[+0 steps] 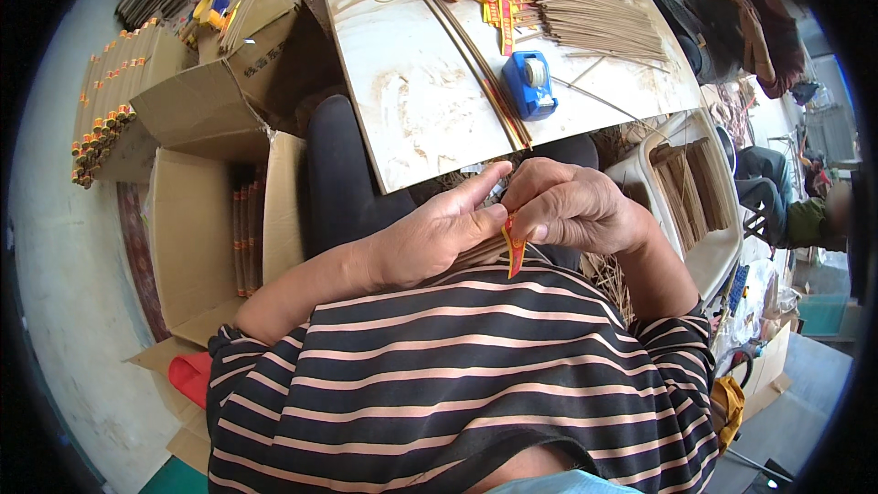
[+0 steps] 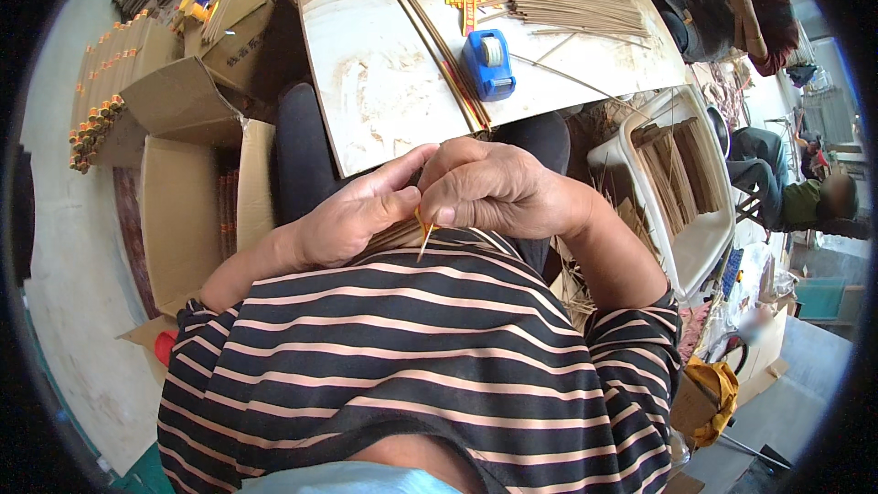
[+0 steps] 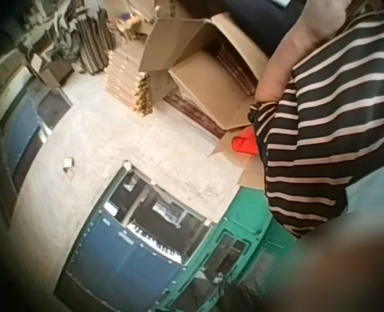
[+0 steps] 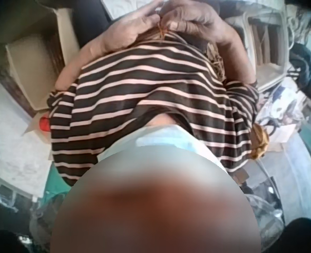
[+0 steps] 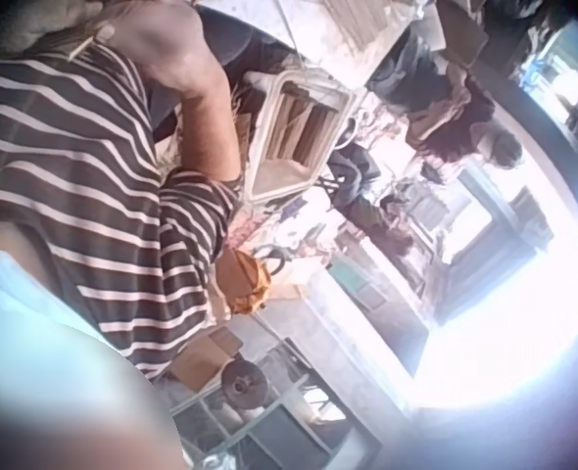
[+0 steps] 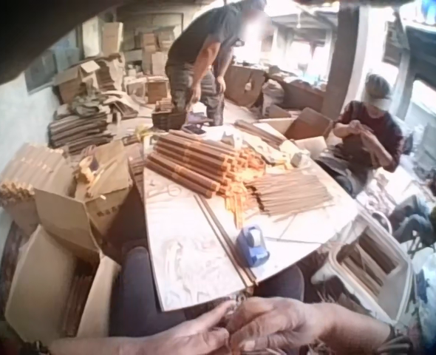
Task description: The person gathers thin wooden sticks, aligns them into bundles, wraps each bundle with a small paper label, and secures it with tape. The finished bundles are placed into a cardboard box.
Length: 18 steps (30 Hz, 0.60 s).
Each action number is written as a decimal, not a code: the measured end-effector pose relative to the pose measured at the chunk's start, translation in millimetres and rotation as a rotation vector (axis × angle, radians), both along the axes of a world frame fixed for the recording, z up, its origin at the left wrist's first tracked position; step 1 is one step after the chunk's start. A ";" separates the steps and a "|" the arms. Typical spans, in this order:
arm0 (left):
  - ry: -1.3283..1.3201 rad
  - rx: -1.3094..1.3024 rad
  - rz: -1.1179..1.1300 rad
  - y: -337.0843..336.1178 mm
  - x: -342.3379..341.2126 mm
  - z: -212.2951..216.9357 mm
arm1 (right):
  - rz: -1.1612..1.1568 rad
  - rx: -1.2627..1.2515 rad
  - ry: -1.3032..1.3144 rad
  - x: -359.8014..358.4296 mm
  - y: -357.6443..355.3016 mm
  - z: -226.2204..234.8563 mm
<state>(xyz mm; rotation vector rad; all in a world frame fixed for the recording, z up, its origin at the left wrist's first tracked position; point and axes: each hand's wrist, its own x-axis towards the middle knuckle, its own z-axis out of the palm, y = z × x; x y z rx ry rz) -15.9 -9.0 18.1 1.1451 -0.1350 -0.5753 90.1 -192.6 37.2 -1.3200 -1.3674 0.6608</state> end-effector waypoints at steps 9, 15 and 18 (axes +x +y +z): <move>0.089 -0.138 0.055 -6.9 2.0 -4.9 | 0.109 -0.081 0.130 9.5 1.8 1.0; 0.088 0.093 0.242 5.4 -1.3 12.7 | -0.477 -0.101 0.298 -6.7 -3.3 -0.3; 0.047 0.104 0.329 6.5 -1.4 11.2 | -0.587 -0.309 0.168 -24.1 4.7 -5.3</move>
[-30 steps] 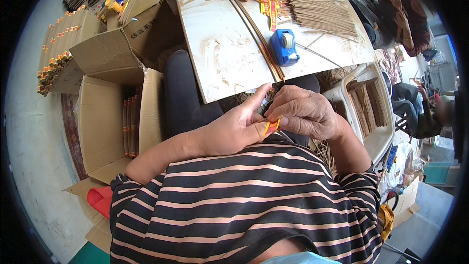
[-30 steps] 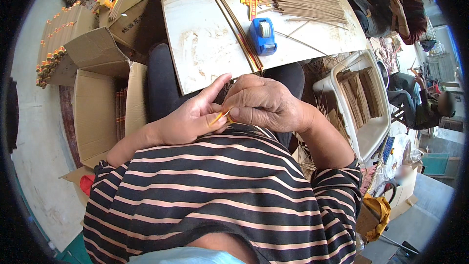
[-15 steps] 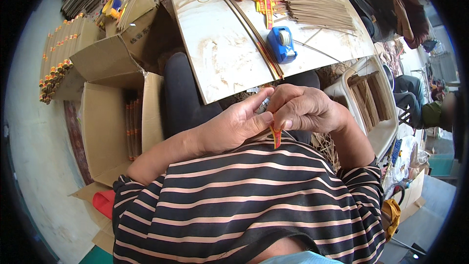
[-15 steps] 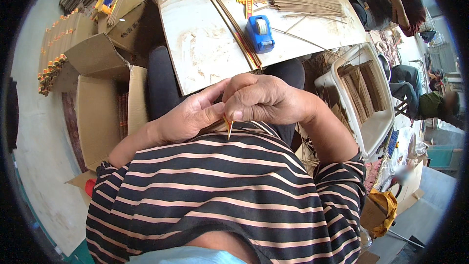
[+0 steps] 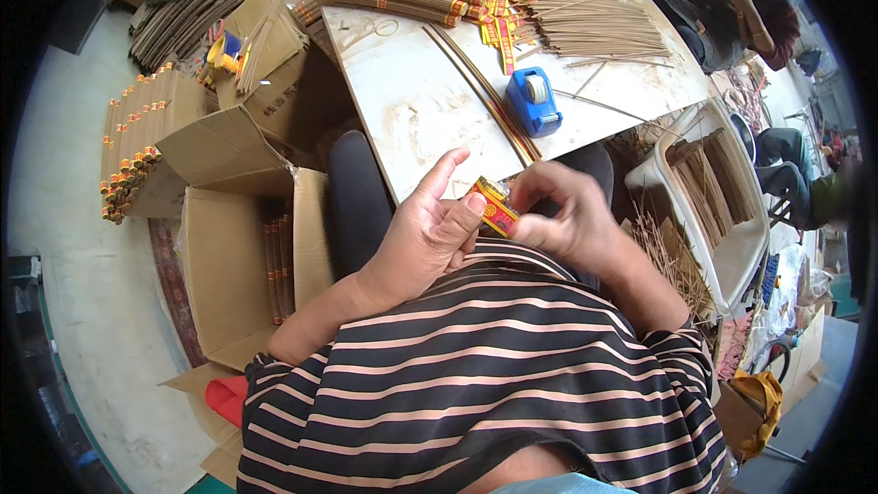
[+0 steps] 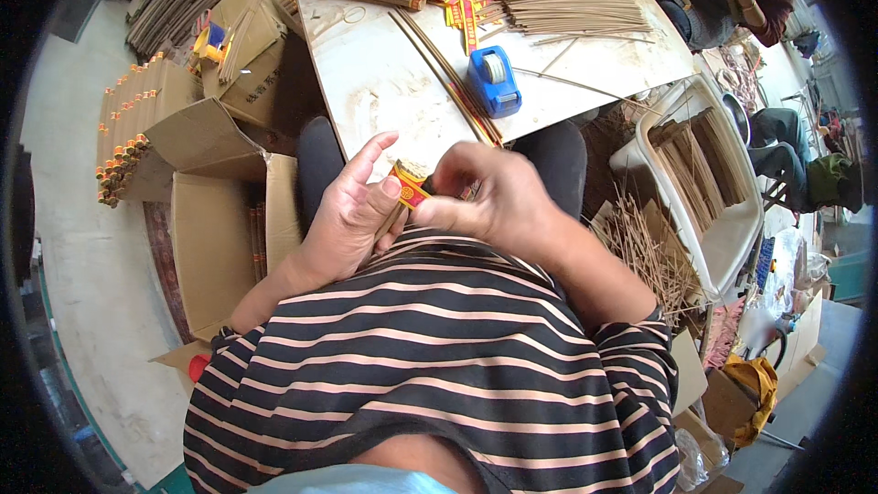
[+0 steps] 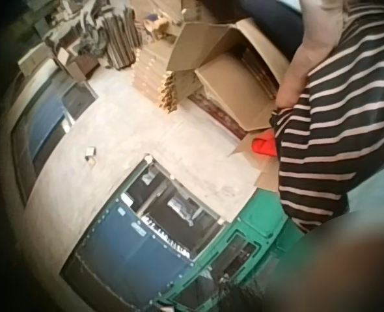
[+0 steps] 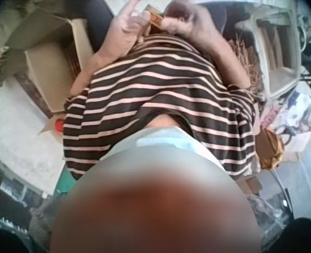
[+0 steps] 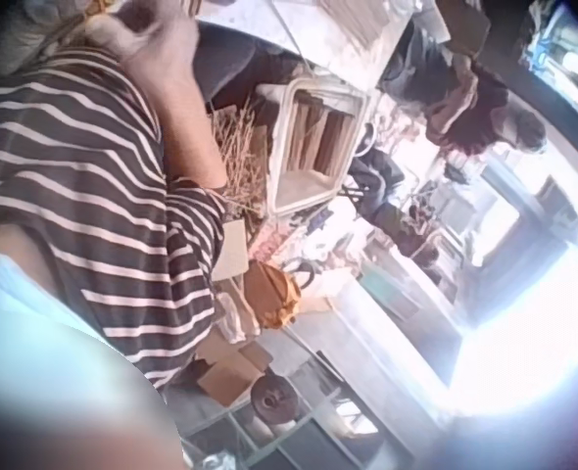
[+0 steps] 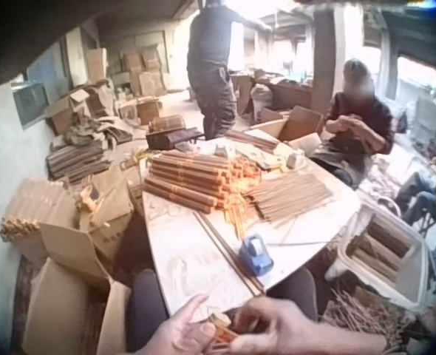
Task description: The person gathers thin wooden sticks, aligns them into bundles, wraps each bundle with a small paper label, and secures it with tape. The finished bundles are placed into a cardboard box.
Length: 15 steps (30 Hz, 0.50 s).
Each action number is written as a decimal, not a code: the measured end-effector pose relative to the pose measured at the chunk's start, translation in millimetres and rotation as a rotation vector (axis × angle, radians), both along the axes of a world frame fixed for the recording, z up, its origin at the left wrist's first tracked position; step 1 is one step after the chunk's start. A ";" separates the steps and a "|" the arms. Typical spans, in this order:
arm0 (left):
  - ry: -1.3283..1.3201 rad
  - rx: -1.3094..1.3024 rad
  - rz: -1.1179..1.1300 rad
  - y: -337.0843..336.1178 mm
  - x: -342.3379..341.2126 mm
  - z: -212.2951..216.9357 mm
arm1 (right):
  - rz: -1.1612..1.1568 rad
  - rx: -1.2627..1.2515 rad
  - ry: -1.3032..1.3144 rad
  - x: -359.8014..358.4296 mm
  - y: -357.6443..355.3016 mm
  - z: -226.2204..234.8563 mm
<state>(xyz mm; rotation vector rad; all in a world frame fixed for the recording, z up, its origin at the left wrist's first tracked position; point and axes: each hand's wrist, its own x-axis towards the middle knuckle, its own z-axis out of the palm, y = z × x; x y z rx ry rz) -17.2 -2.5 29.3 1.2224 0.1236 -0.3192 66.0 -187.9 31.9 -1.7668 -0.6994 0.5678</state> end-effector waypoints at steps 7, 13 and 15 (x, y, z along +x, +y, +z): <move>-0.012 0.051 0.042 0.7 0.3 -6.1 | -0.002 0.033 -0.010 -4.6 17.3 -4.9; 0.029 -0.006 -0.018 4.7 3.3 -2.2 | 0.040 0.051 -0.125 -0.3 18.0 0.1; 0.033 -0.088 -0.049 7.2 4.8 -2.4 | 0.067 0.061 -0.169 2.9 17.6 -0.8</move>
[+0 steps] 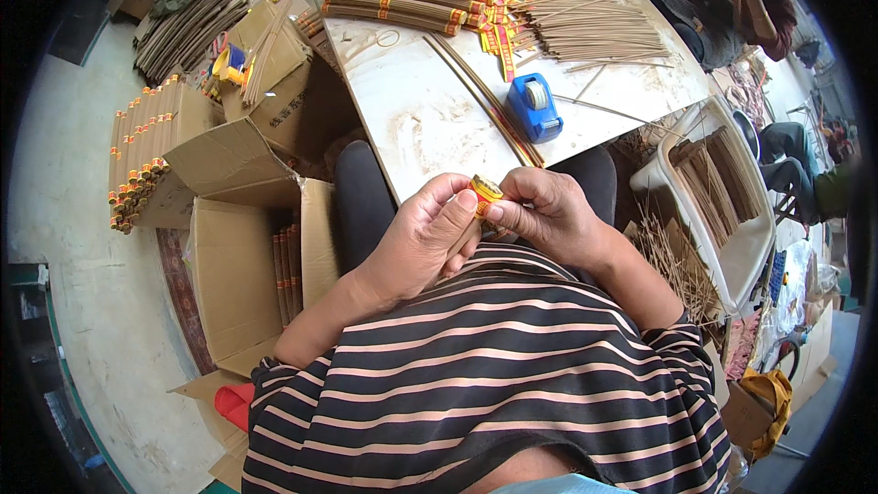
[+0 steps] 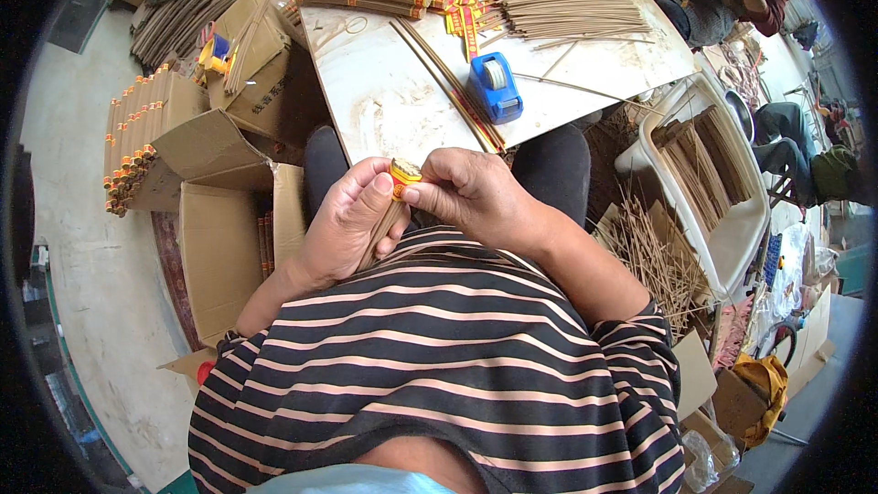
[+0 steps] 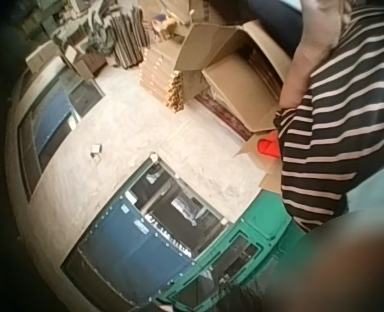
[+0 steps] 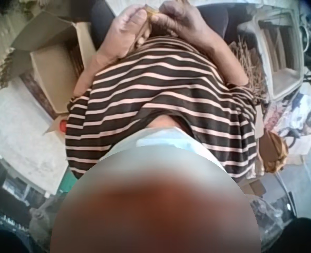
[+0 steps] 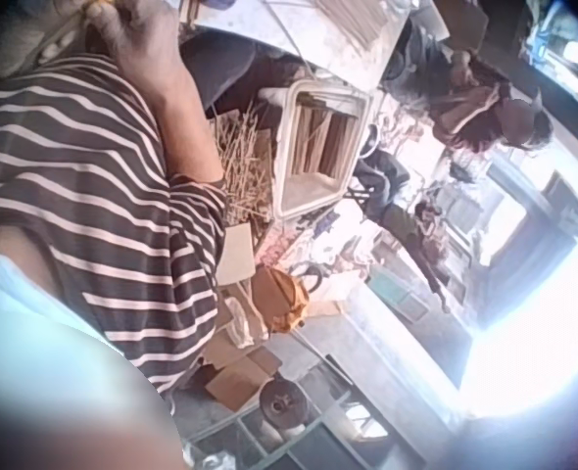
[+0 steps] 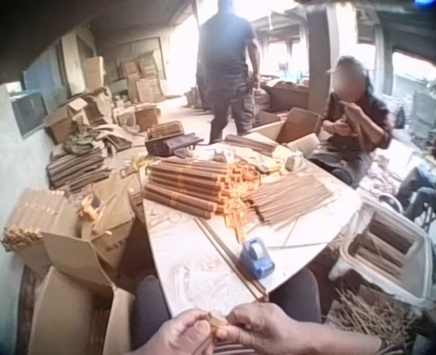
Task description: The person gathers thin wooden sticks, aligns them into bundles, wraps each bundle with a small paper label, and secures it with tape. The finished bundles are placed into a cardboard box.
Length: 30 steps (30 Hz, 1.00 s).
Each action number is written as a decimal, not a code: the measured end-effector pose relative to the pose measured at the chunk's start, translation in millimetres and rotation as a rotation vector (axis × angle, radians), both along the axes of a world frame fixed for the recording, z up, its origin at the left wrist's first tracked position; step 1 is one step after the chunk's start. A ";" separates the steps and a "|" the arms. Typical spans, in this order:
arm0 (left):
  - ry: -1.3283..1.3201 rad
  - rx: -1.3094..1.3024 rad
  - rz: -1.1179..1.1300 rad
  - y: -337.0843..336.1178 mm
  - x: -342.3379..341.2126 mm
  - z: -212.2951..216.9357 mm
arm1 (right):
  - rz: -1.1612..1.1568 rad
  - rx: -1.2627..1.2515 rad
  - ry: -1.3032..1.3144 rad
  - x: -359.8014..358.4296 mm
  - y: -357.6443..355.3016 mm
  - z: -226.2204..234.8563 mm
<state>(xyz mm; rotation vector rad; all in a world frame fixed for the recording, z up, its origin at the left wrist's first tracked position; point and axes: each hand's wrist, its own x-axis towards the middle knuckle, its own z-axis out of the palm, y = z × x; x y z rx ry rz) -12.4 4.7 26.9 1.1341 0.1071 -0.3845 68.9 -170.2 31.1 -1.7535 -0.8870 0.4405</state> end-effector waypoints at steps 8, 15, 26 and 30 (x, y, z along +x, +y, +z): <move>0.095 -0.179 -0.027 5.0 3.2 -1.2 | 0.024 0.156 -0.253 8.8 5.2 -16.1; 0.097 -0.249 -0.114 9.0 7.5 -2.8 | 0.020 0.127 -0.214 12.0 3.3 -14.6; 0.035 -0.278 -0.152 5.2 13.5 -13.2 | 0.129 0.200 -0.328 27.6 5.7 -7.5; -0.149 0.003 -0.121 2.2 11.0 -8.4 | 0.103 0.180 -0.309 28.8 4.2 -6.3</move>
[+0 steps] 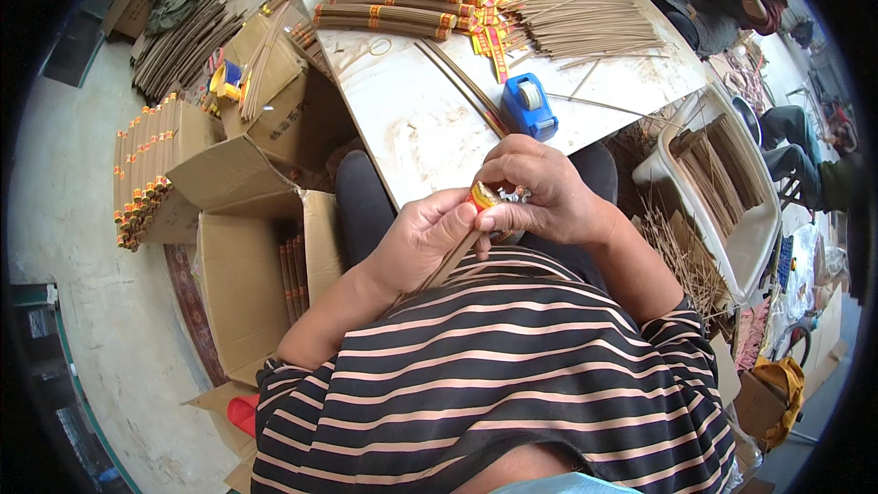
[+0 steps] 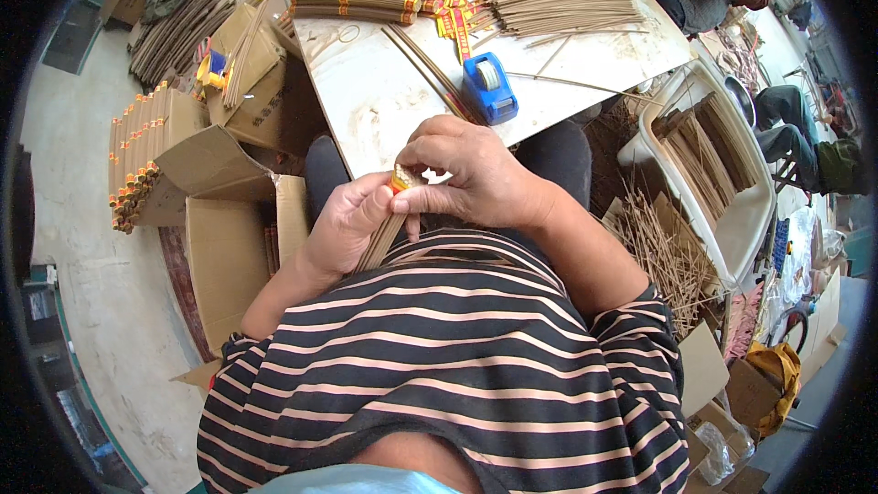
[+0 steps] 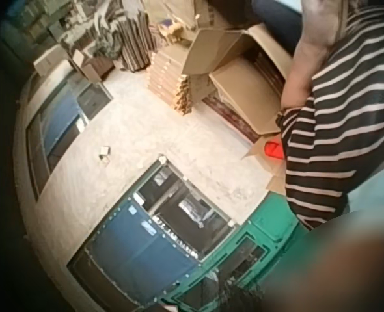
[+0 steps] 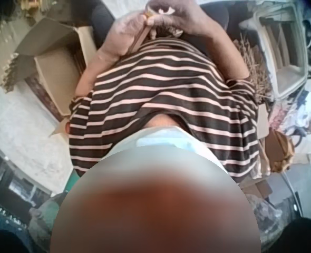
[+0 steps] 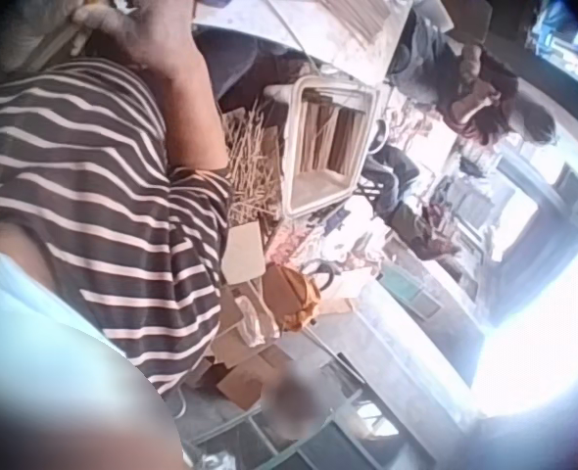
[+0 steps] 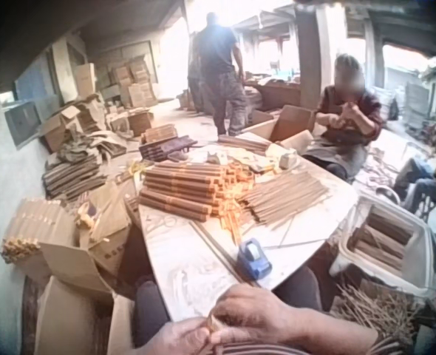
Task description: The person gathers thin wooden sticks, aligns them into bundles, wraps each bundle with a small paper label, and secures it with tape. The finished bundles are placed into a cardboard box.
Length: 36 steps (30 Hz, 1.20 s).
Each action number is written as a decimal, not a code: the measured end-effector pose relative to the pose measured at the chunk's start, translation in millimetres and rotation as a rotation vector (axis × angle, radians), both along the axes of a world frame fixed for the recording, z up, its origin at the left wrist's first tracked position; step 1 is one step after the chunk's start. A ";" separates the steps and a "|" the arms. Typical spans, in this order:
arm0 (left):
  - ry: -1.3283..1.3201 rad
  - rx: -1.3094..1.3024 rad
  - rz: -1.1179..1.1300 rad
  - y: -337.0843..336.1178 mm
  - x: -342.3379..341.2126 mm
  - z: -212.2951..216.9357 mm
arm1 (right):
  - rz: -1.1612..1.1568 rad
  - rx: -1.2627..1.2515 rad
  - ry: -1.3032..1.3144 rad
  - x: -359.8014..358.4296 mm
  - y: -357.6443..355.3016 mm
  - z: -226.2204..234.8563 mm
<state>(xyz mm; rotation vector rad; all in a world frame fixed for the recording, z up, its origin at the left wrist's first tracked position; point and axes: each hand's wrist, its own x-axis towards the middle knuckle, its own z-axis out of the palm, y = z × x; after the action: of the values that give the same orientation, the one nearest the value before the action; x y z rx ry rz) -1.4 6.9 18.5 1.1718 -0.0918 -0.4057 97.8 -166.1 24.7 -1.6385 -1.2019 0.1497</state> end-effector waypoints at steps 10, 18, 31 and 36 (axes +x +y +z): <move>0.141 -0.032 -0.216 4.7 6.7 11.6 | 0.048 -0.024 0.038 -3.2 -7.5 0.2; 0.164 0.222 -0.018 -8.5 32.2 0.4 | -0.220 0.103 0.661 21.6 -22.0 -25.8; -0.019 0.322 0.080 -12.6 197.6 -52.0 | -0.571 -0.462 1.024 116.6 -41.7 -86.6; 0.171 0.096 0.061 -25.0 227.8 -75.2 | -0.576 -0.366 1.116 116.0 -42.2 -96.3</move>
<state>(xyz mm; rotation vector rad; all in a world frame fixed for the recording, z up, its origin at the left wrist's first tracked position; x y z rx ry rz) 226.4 -18.1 -56.7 1.2265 0.1128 -0.4585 213.8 -208.2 -71.5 -1.7195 0.1580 0.8196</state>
